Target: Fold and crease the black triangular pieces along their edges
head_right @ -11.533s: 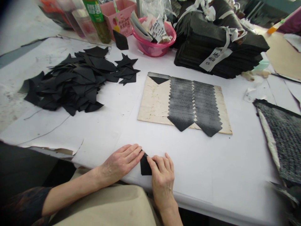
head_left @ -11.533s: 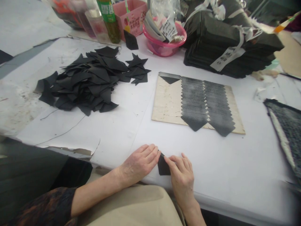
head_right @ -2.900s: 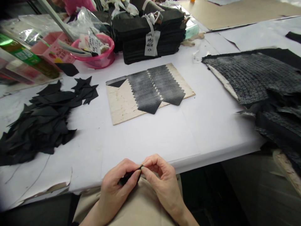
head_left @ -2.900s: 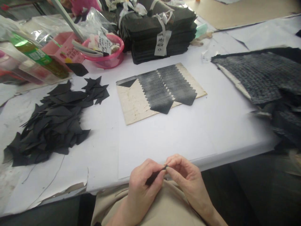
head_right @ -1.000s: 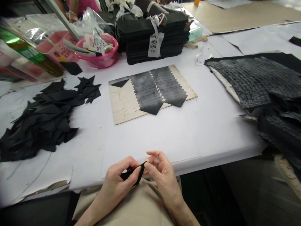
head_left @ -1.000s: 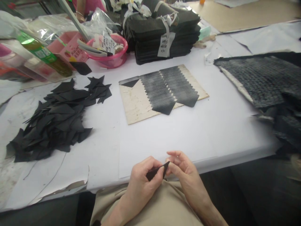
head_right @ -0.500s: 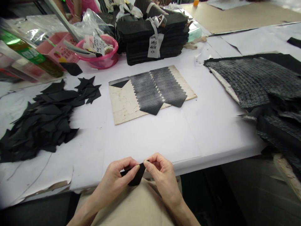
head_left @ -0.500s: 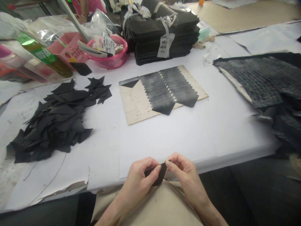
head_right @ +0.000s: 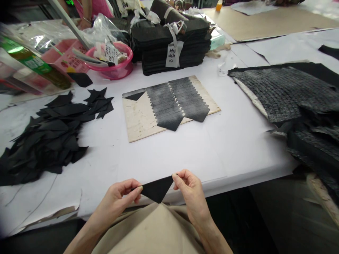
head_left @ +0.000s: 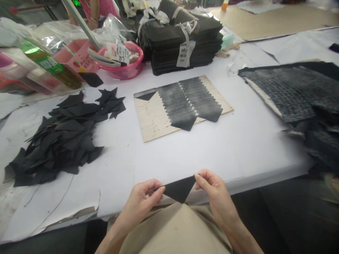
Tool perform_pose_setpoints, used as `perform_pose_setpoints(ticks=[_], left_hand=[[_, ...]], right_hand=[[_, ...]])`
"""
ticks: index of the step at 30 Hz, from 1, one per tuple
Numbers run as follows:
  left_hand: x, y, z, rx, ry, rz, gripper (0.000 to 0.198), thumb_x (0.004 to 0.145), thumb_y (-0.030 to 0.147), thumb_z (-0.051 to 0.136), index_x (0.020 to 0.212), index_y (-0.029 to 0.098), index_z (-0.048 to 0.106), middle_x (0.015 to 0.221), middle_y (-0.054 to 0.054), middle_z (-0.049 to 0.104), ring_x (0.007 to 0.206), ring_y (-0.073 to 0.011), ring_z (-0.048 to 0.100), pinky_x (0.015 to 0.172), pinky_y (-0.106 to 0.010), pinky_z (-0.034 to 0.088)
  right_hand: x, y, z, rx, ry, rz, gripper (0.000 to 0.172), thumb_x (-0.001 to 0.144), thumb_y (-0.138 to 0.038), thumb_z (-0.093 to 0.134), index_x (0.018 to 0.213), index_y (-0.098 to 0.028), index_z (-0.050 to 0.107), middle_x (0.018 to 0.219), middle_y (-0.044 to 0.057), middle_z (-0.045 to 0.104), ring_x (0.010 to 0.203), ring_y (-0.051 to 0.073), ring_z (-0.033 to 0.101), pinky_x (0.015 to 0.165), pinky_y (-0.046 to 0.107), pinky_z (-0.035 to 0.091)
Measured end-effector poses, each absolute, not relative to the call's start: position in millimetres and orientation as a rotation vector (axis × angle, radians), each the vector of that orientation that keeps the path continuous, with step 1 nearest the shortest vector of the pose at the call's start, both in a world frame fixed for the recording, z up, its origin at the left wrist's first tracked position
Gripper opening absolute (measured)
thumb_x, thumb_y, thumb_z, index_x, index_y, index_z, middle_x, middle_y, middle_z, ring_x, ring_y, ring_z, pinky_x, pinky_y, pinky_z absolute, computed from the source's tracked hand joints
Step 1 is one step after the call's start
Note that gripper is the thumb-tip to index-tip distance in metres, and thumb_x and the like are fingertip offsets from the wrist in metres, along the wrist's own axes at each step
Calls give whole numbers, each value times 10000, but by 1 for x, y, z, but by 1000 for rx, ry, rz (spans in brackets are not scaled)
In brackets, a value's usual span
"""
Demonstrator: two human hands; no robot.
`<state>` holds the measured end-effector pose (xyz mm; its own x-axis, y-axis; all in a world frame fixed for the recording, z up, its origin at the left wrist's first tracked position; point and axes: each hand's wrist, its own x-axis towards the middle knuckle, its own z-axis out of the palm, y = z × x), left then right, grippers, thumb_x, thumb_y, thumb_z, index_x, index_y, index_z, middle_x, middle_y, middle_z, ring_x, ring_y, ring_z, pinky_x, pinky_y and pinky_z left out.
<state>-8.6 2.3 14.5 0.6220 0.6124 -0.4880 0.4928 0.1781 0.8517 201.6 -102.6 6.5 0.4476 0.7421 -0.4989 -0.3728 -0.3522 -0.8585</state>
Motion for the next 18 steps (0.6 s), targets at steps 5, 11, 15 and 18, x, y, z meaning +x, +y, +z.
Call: perform_pose_setpoints(ticks=[5,11,15,18], left_hand=[[-15,1,8,1334,998,138,350,907,471,582,801,140,626,662,-19,594,624,-123,496,601,-203,381],[-15,0,7,1233,1039,196,343,887,467,610,783,140,603,637,-17,594,603,-121,489,601,-207,376],[-16,0,5,1217,1035,220,356,883,483,615,781,142,594,623,-14,580,601,-122,474,600,-210,370],[-17,0,6,1217,1040,234,361,882,489,616,782,143,591,622,-9,570,604,-117,462,608,-207,364]], right_hand=[[198,-101,3,-1506,-318,1201,365,838,-497,658,669,-195,540,616,-31,513,653,135,444,713,273,361],[188,-98,0,-1423,-214,1214,380,847,-515,652,672,-192,554,615,-22,524,626,129,451,674,256,383],[183,-97,-2,-1327,-100,1253,367,836,-547,659,864,-180,654,629,-17,538,619,123,476,649,239,411],[179,-98,-2,-1267,-62,1280,454,837,-561,653,1080,-178,651,646,-21,534,613,119,485,643,242,426]])
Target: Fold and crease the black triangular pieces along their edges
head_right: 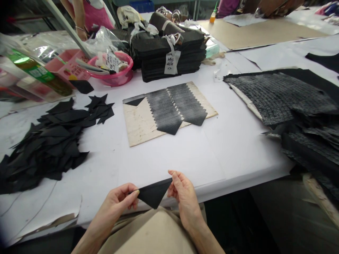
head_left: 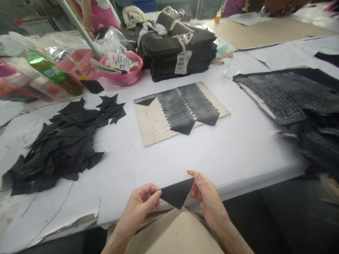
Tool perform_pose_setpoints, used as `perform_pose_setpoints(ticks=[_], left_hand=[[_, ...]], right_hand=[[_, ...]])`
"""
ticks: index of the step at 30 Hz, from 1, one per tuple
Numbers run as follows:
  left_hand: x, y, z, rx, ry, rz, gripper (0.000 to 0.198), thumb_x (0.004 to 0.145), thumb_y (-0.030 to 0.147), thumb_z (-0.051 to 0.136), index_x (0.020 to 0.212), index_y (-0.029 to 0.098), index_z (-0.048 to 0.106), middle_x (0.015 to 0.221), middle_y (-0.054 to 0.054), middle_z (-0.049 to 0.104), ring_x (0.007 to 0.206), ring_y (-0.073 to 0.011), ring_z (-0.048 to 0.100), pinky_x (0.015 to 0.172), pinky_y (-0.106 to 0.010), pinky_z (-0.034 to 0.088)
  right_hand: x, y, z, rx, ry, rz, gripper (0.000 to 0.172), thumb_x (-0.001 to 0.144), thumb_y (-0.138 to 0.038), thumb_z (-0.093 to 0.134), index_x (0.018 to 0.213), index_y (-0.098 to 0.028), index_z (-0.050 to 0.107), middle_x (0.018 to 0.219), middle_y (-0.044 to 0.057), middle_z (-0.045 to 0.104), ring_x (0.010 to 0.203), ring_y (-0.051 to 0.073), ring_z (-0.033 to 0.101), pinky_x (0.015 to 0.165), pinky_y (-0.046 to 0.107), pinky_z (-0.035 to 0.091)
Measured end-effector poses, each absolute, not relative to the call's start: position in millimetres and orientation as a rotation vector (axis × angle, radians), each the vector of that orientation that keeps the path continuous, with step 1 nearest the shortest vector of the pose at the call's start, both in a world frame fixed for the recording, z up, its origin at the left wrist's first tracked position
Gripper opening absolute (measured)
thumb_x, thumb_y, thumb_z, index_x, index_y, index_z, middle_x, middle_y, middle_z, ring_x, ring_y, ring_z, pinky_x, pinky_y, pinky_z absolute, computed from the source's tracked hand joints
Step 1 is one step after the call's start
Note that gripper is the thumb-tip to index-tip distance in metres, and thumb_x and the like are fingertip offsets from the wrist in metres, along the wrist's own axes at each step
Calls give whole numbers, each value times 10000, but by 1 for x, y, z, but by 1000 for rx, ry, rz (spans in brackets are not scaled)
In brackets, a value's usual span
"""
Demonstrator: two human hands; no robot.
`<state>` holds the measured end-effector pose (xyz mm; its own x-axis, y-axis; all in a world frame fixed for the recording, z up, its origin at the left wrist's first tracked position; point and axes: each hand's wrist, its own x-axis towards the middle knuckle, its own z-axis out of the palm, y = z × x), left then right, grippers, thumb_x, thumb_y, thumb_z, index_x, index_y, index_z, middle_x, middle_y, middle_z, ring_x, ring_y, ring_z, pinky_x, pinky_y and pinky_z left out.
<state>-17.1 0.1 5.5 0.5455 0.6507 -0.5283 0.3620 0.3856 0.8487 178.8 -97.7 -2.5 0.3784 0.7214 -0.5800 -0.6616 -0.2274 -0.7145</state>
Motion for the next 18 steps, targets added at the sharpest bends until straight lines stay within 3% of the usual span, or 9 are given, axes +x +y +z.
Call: perform_pose_setpoints(ticks=[2,8,18], left_hand=[[-18,1,6,1217,1045,243,361,880,488,621,776,144,588,619,-4,561,608,-114,455,606,-203,355],[-20,3,6,1214,1066,269,373,849,494,654,741,143,591,599,-1,548,594,-113,436,589,-200,341],[-20,5,4,1134,1105,353,385,789,503,718,736,150,574,565,13,545,557,-108,430,569,-199,324]], right_hand=[[176,-97,-3,-1251,-93,1281,454,846,-564,639,1082,-176,654,666,-18,543,630,120,490,666,248,432],[170,-90,0,-1338,-231,1251,283,788,-437,740,832,-168,662,779,-4,612,700,118,504,674,219,398],[166,-89,2,-1400,-214,1233,336,805,-488,706,726,-182,589,616,-37,525,655,128,456,707,239,367]])
